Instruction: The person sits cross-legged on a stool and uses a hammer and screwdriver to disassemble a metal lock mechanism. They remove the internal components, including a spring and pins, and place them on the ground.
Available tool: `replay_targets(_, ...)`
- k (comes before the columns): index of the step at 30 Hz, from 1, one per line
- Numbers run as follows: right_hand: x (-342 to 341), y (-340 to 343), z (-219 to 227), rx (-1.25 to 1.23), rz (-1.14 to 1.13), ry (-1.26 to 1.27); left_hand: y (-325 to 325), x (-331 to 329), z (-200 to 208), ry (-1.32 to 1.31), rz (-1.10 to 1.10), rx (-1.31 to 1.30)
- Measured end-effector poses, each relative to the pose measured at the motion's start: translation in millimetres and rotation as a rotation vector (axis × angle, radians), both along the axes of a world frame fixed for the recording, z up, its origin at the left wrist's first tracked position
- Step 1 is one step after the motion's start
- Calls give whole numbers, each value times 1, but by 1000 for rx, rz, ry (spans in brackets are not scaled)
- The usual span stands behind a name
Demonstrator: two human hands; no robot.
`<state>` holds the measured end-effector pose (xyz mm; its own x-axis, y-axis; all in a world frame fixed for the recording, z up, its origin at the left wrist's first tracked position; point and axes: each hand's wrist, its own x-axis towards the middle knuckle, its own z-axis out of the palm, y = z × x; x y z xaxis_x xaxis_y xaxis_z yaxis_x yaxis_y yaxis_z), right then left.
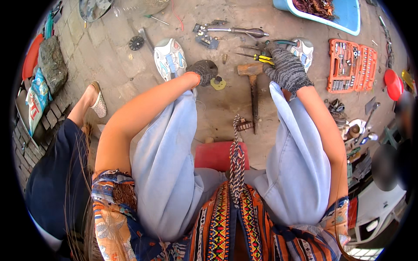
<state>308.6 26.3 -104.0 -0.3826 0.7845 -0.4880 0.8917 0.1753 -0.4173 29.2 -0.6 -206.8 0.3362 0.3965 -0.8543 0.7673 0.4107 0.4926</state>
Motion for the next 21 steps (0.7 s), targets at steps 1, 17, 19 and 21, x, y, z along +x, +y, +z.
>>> replay_targets(1, -1, 0, 4, 83, 84, -30, 2, -5, 3, -34, -96, 145)
replay_targets(17, -17, 5, -14, -298, 174, -44, 58, 45, 8, 403, -301, 457)
replay_targets(19, -13, 6, 1, -347, 71, -34, 27, 52, -2, 383, 106, 532)
replay_targets(21, -12, 1, 4, -247, 21, 5, 2, 63, 10, 319, 473, 577)
